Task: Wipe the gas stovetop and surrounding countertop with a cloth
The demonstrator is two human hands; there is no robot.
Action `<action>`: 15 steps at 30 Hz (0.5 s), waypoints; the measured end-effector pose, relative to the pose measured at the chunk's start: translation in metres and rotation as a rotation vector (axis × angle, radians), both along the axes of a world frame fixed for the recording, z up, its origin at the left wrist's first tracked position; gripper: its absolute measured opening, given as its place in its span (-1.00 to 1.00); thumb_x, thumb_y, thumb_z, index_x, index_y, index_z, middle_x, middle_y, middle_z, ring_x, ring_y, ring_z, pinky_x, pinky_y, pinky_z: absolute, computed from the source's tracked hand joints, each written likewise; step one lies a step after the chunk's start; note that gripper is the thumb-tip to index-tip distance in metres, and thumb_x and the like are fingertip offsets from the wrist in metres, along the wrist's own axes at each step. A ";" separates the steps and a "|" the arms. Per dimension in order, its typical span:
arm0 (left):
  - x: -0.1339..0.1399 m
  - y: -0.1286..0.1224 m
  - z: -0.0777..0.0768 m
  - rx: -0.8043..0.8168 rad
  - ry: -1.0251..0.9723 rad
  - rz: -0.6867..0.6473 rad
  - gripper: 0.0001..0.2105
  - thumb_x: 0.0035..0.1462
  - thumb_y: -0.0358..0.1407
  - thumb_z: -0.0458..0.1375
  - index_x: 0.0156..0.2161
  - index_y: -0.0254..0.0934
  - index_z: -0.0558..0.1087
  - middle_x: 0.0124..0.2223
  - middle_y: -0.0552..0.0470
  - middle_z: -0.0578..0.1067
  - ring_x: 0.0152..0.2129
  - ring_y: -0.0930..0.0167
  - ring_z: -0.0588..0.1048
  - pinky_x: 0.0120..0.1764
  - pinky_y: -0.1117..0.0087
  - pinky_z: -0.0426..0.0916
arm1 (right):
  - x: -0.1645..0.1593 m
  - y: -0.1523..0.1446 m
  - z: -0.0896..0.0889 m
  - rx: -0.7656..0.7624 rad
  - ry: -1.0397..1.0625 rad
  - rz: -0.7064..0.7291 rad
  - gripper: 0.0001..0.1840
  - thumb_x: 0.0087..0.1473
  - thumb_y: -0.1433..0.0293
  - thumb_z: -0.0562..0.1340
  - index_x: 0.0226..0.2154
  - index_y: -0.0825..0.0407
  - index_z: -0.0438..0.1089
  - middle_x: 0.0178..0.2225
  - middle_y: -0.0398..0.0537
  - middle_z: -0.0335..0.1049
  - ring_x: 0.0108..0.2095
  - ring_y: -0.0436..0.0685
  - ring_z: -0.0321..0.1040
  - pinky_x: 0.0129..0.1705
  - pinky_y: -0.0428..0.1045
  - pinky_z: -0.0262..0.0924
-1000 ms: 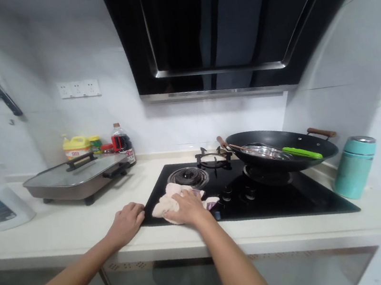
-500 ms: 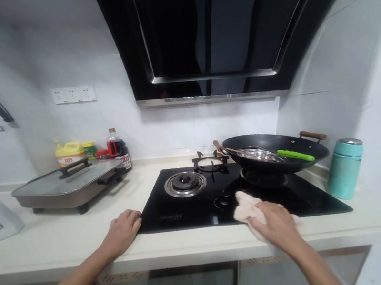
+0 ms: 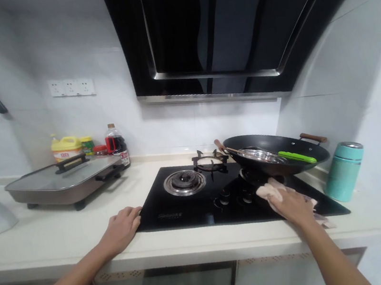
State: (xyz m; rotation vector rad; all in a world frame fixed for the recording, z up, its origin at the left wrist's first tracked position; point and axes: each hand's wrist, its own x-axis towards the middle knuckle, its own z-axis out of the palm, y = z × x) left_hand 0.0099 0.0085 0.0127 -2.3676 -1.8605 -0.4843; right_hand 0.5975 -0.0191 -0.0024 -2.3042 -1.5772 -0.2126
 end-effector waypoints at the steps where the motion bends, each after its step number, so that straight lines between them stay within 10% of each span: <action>1: 0.000 0.001 -0.001 0.000 0.006 -0.002 -0.51 0.38 -0.20 -0.19 0.25 -0.22 0.39 0.12 -0.22 0.47 0.10 0.12 0.42 0.09 0.05 0.27 | -0.009 -0.008 -0.004 0.005 -0.019 0.015 -0.25 0.23 -0.11 -0.08 0.26 -0.11 0.33 0.25 0.17 0.36 0.21 0.55 0.29 0.18 0.44 0.14; 8: -0.002 0.006 -0.005 0.006 0.040 -0.012 -0.49 0.40 -0.16 -0.21 0.28 -0.23 0.36 0.15 -0.25 0.45 0.11 0.11 0.41 0.08 0.04 0.28 | -0.148 -0.061 -0.012 0.114 -0.079 0.220 -0.38 0.20 -0.05 0.10 0.13 -0.08 0.46 0.06 0.22 0.40 0.07 0.50 0.27 0.14 0.35 0.13; 15: -0.004 0.007 -0.005 0.009 0.084 0.023 -0.55 0.40 -0.19 -0.13 0.26 -0.11 0.40 0.32 -0.23 0.36 0.30 0.10 0.24 0.16 -0.04 0.23 | -0.331 -0.046 0.022 0.017 0.159 0.870 -0.40 0.13 -0.10 0.23 0.16 -0.26 0.39 0.18 0.06 0.25 0.20 0.41 0.12 0.31 0.38 -0.09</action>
